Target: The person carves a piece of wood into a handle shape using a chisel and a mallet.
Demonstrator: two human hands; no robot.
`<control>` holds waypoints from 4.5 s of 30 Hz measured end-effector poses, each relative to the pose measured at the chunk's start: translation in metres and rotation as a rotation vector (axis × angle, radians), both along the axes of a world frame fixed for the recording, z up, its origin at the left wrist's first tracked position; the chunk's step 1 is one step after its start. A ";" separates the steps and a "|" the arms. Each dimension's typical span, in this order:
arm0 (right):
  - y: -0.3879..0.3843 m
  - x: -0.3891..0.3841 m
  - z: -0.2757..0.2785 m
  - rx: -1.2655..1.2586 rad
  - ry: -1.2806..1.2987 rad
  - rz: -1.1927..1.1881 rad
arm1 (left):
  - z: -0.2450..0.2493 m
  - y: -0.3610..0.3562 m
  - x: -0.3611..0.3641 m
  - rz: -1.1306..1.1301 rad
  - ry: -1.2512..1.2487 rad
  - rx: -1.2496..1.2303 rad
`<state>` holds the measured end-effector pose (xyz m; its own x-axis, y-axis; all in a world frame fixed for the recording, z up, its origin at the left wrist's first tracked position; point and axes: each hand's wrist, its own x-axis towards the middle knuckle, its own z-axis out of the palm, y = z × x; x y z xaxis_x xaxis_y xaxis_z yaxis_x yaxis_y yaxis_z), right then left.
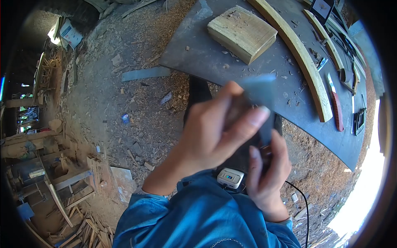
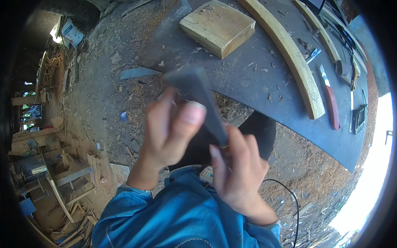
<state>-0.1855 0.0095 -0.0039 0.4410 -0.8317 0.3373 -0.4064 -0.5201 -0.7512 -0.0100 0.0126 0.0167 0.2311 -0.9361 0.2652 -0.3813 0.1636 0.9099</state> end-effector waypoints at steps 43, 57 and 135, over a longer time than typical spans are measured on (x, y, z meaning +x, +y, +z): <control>0.004 -0.009 0.014 0.449 -0.188 0.334 | 0.001 -0.013 0.003 -0.033 0.626 -0.162; 0.007 -0.013 0.008 0.515 -0.206 0.331 | -0.002 -0.009 -0.002 0.008 0.387 -0.094; 0.021 -0.019 0.017 0.623 -0.185 0.357 | 0.002 0.010 0.023 0.081 -0.226 -0.266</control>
<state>-0.2041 0.0306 0.0135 0.7022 -0.7099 -0.0555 -0.1302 -0.0515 -0.9901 0.0135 0.0230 0.0185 0.2095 -0.8087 0.5497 -0.5893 0.3442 0.7310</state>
